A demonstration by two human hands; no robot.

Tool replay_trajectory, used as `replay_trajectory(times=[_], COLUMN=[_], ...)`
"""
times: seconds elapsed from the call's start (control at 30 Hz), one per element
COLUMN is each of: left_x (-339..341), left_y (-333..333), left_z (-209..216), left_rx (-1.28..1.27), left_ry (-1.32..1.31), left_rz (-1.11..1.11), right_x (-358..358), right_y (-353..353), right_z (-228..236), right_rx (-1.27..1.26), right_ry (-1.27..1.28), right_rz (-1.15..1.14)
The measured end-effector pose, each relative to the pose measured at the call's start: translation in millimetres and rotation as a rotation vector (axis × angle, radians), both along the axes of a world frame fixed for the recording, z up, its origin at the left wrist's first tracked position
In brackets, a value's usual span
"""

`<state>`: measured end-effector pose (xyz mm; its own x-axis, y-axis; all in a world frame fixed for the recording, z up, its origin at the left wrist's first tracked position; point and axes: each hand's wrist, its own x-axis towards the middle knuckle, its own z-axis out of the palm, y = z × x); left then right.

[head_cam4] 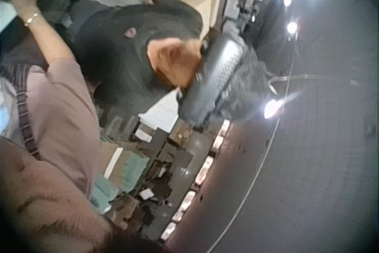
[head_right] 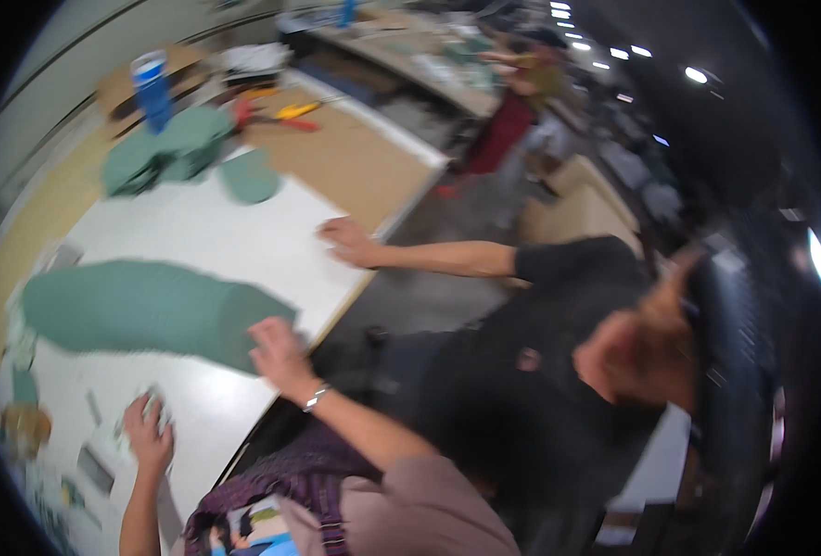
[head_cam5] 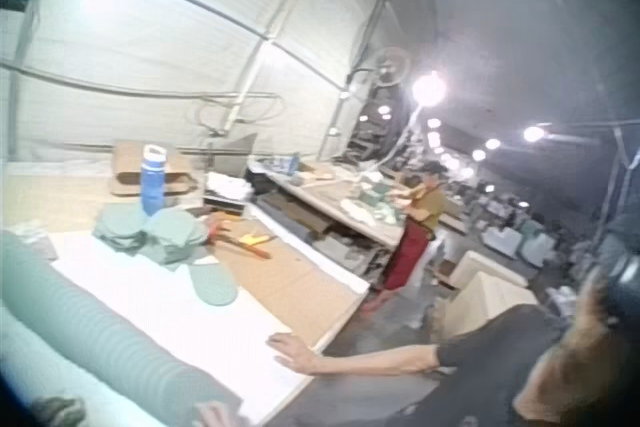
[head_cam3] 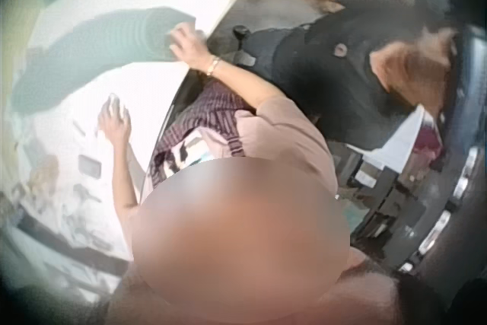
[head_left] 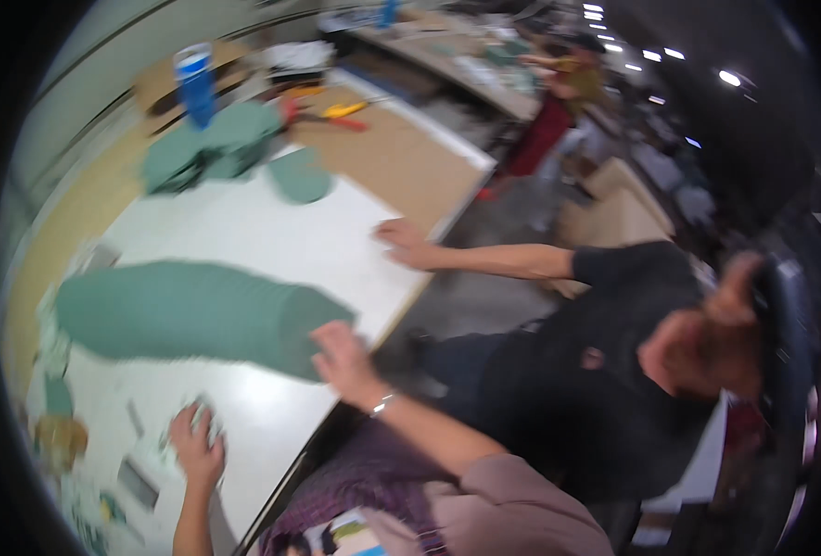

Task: The person peels a strip of adhesive backing from a stack of green foam cushion components and then wipes the top foam piece with a cloth.

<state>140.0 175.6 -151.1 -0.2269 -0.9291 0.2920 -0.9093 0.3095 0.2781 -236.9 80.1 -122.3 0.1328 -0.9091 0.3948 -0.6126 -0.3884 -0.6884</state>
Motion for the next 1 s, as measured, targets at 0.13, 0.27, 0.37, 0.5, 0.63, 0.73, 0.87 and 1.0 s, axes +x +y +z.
replay_trajectory(times=[0.13, 0.27, 0.37, 0.5, 0.63, 0.73, 0.87, 1.0], left_x=[-20.7, -57.5, -87.2, -148.3, -168.9, -167.9, -169.5, -180.8], left_y=[-18.0, -29.1, -41.9, -81.9, -117.2, -130.9, -142.2, -148.0], left_z=[16.1, 59.2, 75.2, 84.2, 79.6, 83.9, 93.5, 106.0], left_rx=[0.071, -0.068, -0.094, -0.108, -0.094, -0.115, -0.117, -0.305], left_ry=[0.009, -0.188, 0.179, 0.466, 0.768, 0.676, 0.428, 0.182], left_rz=[0.003, 0.187, 0.173, 0.124, 0.265, 0.323, 0.301, -0.012], right_x=[-22.5, -40.8, -40.9, -38.8, -35.9, -35.1, -42.4, -35.3], right_y=[-17.0, -40.5, -59.9, -82.4, -95.1, -97.7, -96.2, -95.1], right_z=[19.8, 19.6, 12.5, 12.8, 18.8, 13.9, 14.9, -8.5], right_rx=[0.067, 0.091, 0.216, 0.411, 0.562, 0.574, 0.501, 0.308], right_ry=[0.078, 0.064, -0.026, -0.191, -0.231, -0.318, -0.308, -0.082], right_rz=[-0.027, 0.024, 0.096, 0.218, 0.277, 0.318, 0.273, 0.215])
